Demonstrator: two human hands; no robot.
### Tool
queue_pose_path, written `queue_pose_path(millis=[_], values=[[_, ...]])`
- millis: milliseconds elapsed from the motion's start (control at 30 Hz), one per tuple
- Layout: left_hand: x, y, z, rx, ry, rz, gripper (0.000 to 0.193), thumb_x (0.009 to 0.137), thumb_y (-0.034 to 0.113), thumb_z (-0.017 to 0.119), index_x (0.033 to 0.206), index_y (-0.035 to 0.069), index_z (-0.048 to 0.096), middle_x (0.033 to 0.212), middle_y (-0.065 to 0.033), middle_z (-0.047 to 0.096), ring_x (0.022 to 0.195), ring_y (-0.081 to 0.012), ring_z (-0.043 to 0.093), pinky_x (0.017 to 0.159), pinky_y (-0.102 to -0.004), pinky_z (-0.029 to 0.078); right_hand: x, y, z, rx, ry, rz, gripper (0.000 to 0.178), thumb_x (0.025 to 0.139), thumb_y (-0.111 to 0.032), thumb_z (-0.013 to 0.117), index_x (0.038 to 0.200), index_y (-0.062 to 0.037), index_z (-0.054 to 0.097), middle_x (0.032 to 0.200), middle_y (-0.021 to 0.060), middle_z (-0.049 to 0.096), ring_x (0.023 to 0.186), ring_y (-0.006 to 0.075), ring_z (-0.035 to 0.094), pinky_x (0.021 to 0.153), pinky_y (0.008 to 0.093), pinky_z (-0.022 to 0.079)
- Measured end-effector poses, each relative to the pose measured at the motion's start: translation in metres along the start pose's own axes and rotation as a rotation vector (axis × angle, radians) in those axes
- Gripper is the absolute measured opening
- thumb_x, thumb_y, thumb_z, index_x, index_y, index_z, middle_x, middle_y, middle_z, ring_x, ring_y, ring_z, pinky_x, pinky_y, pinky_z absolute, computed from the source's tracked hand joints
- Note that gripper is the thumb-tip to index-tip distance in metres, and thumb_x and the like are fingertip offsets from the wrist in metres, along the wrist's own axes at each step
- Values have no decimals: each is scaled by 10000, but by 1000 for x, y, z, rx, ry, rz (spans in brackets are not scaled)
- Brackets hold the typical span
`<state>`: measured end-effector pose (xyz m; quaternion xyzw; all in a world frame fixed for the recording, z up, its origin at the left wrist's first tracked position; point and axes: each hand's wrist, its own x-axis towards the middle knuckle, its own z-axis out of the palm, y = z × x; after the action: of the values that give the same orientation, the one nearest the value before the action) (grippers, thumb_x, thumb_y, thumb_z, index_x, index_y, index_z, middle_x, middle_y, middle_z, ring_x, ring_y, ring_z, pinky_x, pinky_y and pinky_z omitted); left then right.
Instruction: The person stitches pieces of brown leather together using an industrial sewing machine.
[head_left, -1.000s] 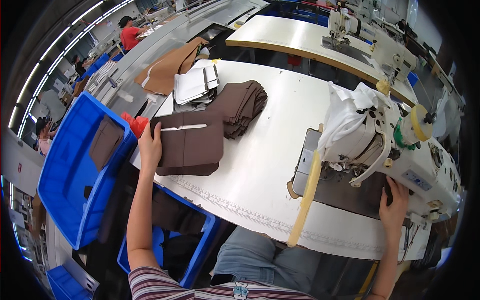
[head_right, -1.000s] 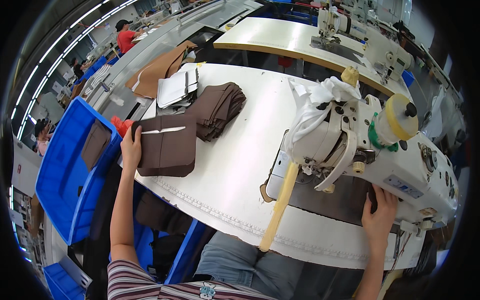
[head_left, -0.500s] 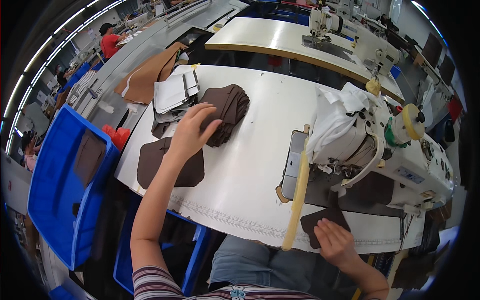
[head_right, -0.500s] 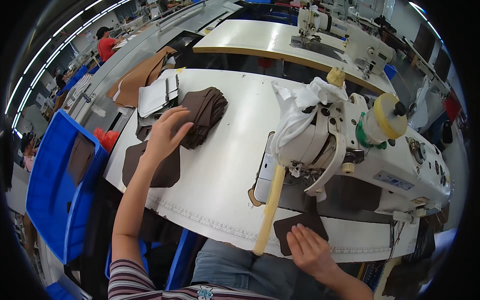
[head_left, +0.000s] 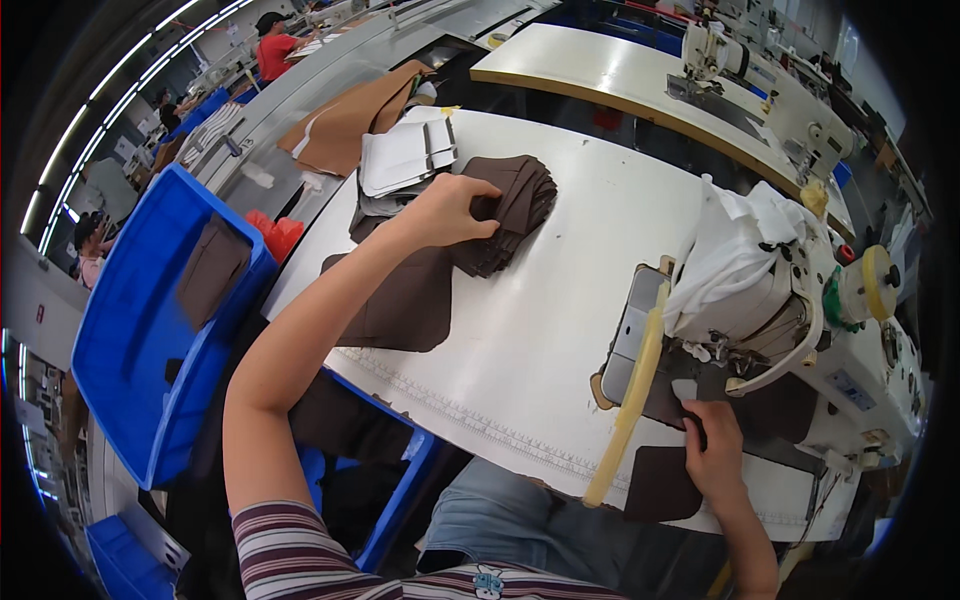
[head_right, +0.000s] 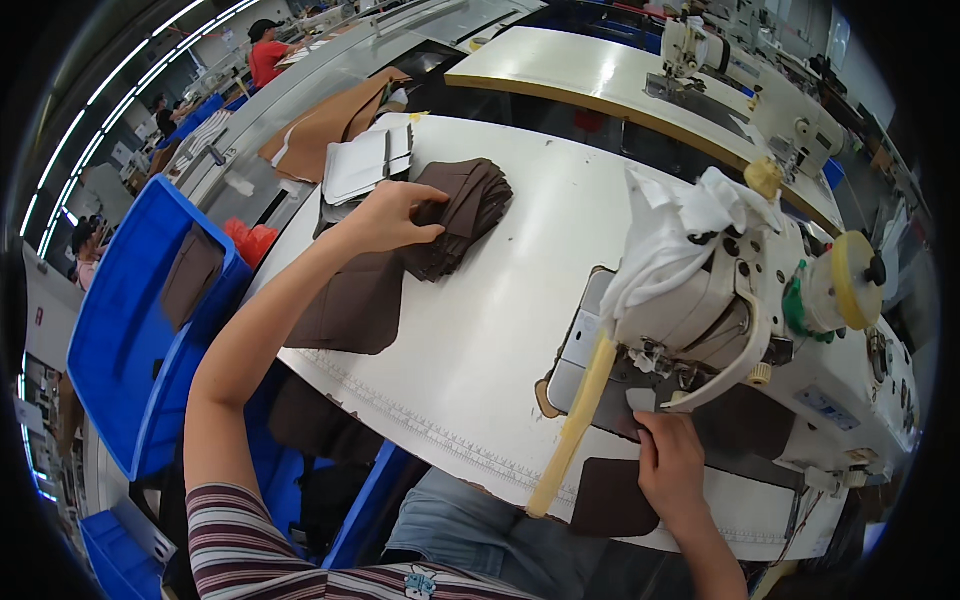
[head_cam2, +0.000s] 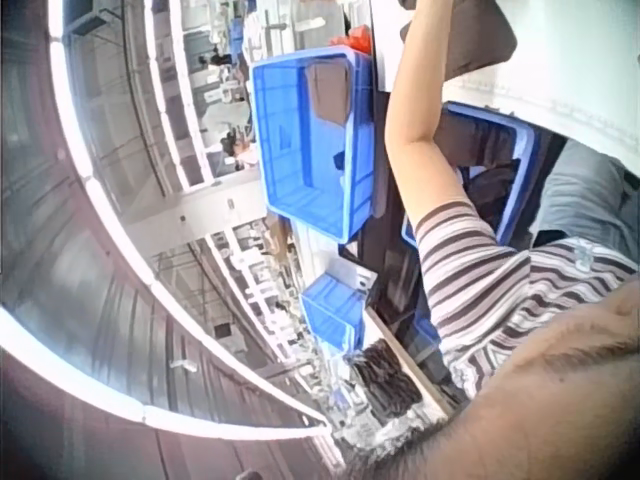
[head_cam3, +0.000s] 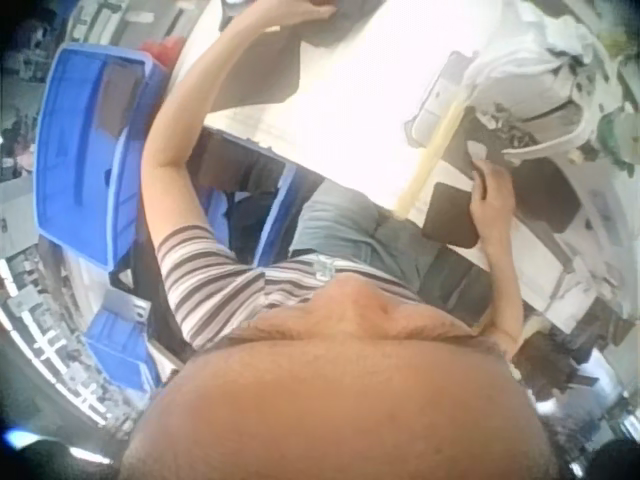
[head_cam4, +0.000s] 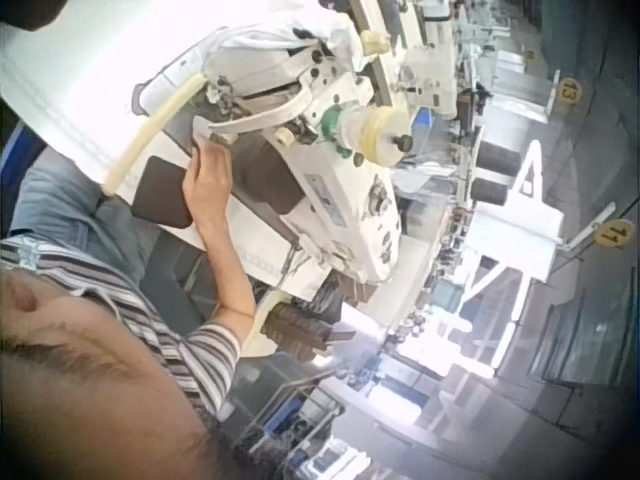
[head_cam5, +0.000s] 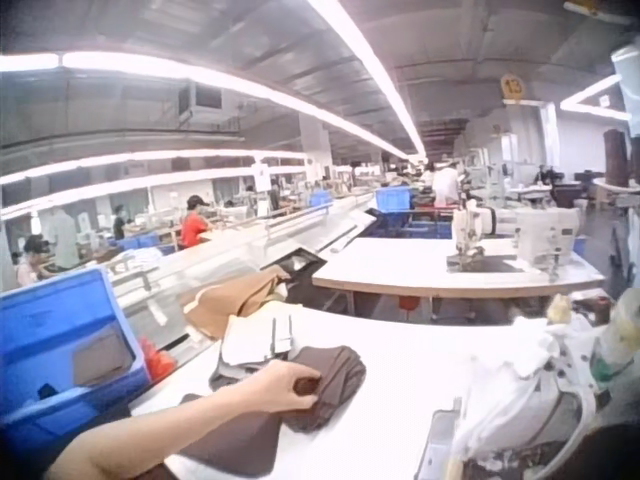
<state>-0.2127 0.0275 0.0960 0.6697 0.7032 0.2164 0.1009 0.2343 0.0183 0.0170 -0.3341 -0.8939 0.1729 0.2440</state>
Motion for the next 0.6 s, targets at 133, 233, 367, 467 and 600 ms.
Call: queue_pose_path(millis=[133, 233, 367, 467, 600], values=[[4, -4, -4, 67, -130, -10, 501, 717, 158, 681, 1190, 1, 634, 947, -220, 682, 837, -283, 676, 801, -336, 532, -5, 9, -3, 637, 49, 268, 294, 778, 19, 654, 1057, -19, 570, 1006, 135, 587, 949, 255, 589, 876, 319, 448], [3, -10, 5, 156, -56, 103, 492, 709, 87, 651, 1194, 10, 612, 1045, -208, 659, 965, -332, 631, 894, -364, 497, 2, 7, -6, 355, -1, 226, 372, 773, 23, 657, 1128, -31, 562, 1086, 141, 582, 1017, 315, 576, 936, 363, 428], [1, -8, 14, 247, 36, 117, 462, 715, -32, 561, 1173, 27, 570, 1012, -172, 645, 1020, -338, 597, 882, -419, 490, 7, -16, -12, -181, -48, 26, 424, 763, -5, 665, 1178, -32, 578, 1285, 172, 513, 1187, 351, 494, 1019, 408, 382], [10, 1, 13, 283, 55, 67, 397, 737, -28, 564, 1129, 6, 616, 998, -169, 673, 962, -326, 627, 867, -393, 505, 3, -15, -20, -305, -148, -104, 378, 775, -20, 655, 1152, -14, 616, 1323, 194, 517, 1223, 352, 501, 1017, 424, 419], [21, -5, -1, 203, -46, 55, 290, 779, 18, 596, 1057, -5, 675, 953, -165, 700, 875, -307, 662, 828, -361, 522, 2, -6, -17, -336, -167, -223, 359, 769, -8, 644, 1126, 18, 627, 1133, 183, 644, 1061, 346, 626, 864, 414, 533]])
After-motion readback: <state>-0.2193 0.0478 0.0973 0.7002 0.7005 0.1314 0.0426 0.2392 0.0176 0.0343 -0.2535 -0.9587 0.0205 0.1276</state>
